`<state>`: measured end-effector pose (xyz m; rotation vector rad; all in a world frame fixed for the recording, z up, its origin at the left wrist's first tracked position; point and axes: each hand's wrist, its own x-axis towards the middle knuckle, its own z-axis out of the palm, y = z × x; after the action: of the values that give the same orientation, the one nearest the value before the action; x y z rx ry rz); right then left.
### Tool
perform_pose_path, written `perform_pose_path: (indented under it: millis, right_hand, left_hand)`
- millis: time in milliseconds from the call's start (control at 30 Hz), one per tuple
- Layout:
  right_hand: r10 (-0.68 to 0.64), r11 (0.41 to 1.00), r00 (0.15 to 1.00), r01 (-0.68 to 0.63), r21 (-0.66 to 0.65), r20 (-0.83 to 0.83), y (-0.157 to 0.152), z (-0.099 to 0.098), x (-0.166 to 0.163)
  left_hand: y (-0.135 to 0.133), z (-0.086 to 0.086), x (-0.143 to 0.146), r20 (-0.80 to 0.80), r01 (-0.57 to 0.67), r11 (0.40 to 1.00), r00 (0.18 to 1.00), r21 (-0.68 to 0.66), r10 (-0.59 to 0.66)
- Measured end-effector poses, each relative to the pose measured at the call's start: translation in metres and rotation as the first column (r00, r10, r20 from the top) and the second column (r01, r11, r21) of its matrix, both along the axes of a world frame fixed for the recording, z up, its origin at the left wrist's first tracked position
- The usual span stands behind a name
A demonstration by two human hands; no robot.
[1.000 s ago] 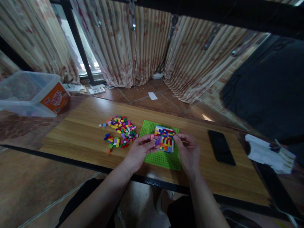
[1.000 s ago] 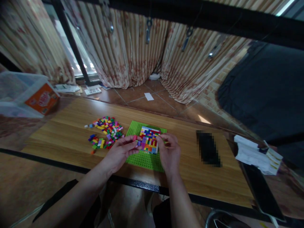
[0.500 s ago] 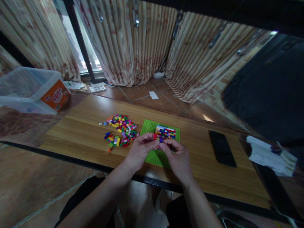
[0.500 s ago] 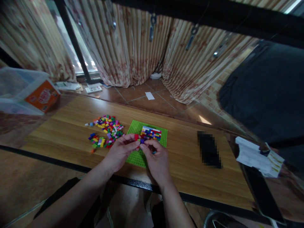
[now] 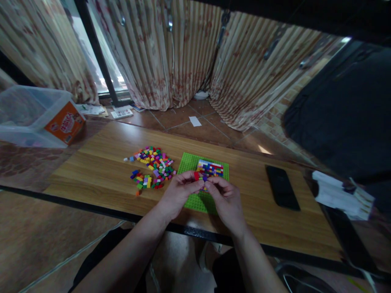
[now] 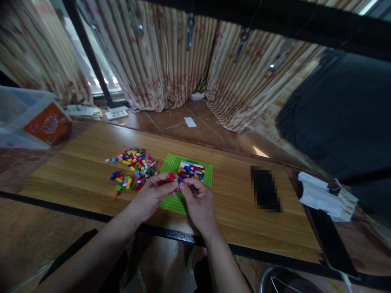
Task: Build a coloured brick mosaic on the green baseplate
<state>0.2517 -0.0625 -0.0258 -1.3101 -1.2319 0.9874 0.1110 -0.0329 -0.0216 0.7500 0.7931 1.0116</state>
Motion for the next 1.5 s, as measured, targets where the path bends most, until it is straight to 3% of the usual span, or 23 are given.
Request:
perform_pose_path:
  millis: [400,767,900,1000,1200,1333,1500]
  right_hand:
    - [0.017,0.999,0.998,-0.015,0.028,-0.064,-0.001,-0.004,-0.005]
    - [0.030,1.000,0.995,-0.030,0.003,-0.094,-0.001,0.001,-0.001]
    - [-0.161,0.986,0.986,0.159,0.048,0.037,0.001,0.000,0.025]
    - [-0.268,0.962,0.931,0.246,0.115,0.248,0.003,-0.004,0.047]
    - [-0.186,0.982,0.812,0.134,0.134,0.553,0.006,-0.013,0.053]
    - [-0.185,0.982,0.777,0.120,0.147,0.602,0.010,-0.016,0.048]
    - [-0.184,0.983,0.795,0.132,0.131,0.578,0.014,-0.016,0.047]
  left_hand:
    - [0.000,-0.004,0.003,0.055,-0.076,0.997,0.995,-0.032,0.078]
    - [0.001,-0.002,0.003,0.094,-0.033,0.999,0.995,-0.032,0.036]
    - [0.002,-0.001,0.001,0.070,-0.097,0.987,0.992,-0.127,0.107]
    - [0.005,-0.001,-0.003,0.025,-0.152,0.972,0.987,-0.180,0.159]
    - [0.006,-0.002,-0.005,-0.063,-0.151,0.977,0.988,-0.149,0.143]
    - [0.006,-0.005,-0.004,-0.112,-0.112,0.986,0.989,-0.126,0.098]
    - [0.005,-0.006,-0.005,-0.130,-0.098,0.989,0.988,-0.107,0.084]
